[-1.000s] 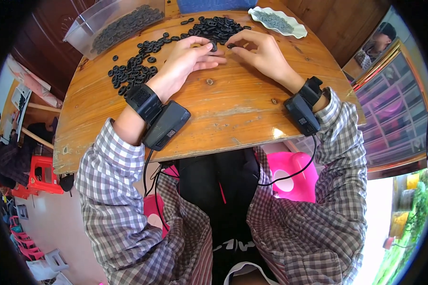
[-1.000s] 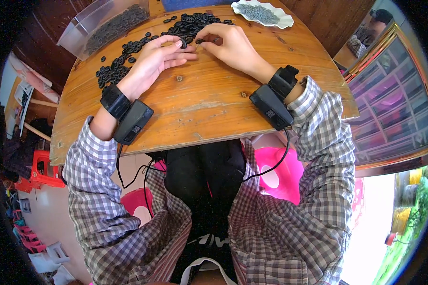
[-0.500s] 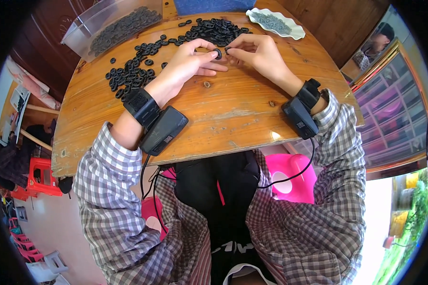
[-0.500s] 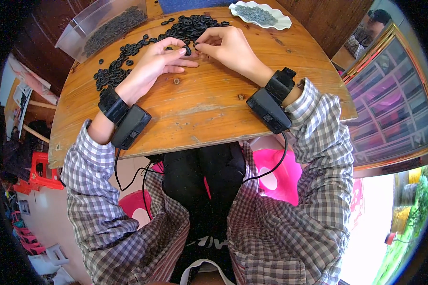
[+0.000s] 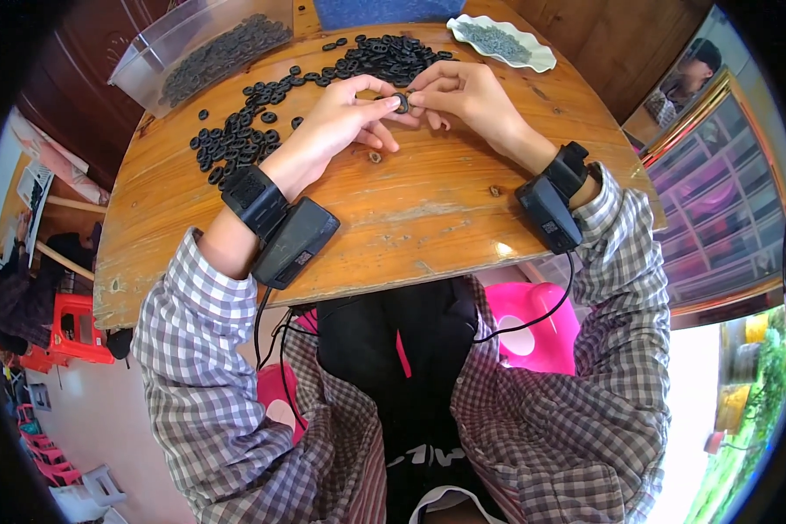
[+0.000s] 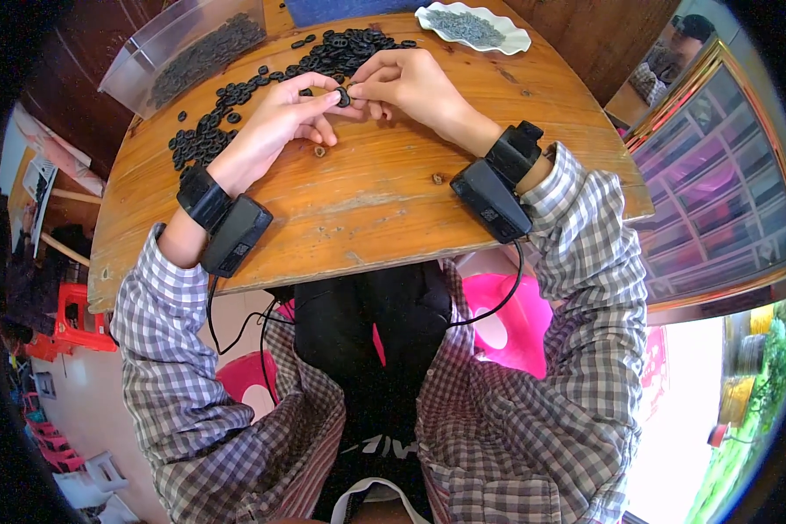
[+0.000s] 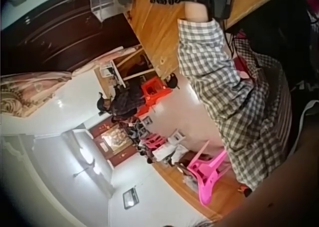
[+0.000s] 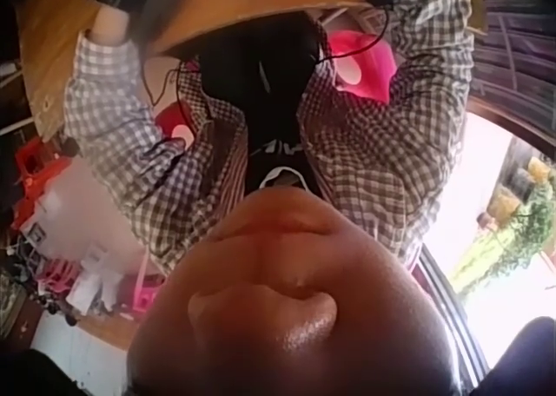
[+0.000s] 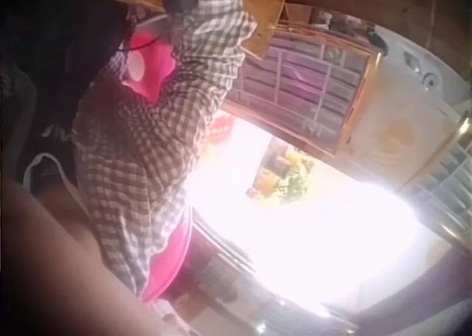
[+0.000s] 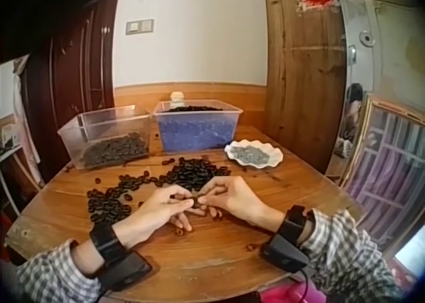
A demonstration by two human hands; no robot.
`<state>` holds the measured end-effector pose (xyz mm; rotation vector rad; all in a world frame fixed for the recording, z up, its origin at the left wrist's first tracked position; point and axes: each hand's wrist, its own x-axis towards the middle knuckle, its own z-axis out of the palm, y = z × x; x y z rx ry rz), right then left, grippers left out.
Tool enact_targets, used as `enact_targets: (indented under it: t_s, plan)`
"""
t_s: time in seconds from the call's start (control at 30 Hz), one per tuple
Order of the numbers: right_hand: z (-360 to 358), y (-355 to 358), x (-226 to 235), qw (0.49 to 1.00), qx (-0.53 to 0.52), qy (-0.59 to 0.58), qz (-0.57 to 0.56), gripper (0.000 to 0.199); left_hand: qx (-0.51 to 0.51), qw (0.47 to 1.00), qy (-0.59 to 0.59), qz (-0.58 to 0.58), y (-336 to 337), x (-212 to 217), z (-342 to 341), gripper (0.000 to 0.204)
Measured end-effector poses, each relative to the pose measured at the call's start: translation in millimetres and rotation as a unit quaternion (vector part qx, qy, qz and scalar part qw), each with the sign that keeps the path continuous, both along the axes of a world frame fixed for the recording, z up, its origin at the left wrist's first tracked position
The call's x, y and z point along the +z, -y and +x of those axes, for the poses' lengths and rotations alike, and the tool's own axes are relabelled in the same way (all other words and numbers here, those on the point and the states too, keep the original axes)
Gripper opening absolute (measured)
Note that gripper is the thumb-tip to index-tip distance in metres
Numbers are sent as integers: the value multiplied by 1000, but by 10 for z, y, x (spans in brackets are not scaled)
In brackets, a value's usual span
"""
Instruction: The person picks up black plastic cord locks and small grey pins by hand, fits a pin into each cord lock, and places the assembled pieces onto the wooden table.
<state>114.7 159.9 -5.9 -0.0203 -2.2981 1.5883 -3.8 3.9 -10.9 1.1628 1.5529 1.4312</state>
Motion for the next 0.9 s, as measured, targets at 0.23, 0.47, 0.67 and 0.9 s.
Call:
enact_targets:
  t_s: [0.23,0.47,0.67,0.9]
  plan:
    - [-15,-55,-19,998,11,58,7,15,16,1000,0,-3,-13,20,11,25]
    - [2,-26,-10,999,45,15,11,16,34,999,11,6,-2,11,-8,26]
    - [5,-19,-11,998,33,19,49,14,38,998,45,23,-5,8,-7,28]
    - [5,-25,2,995,10,15,96,15,16,997,74,18,2,-7,-16,23]
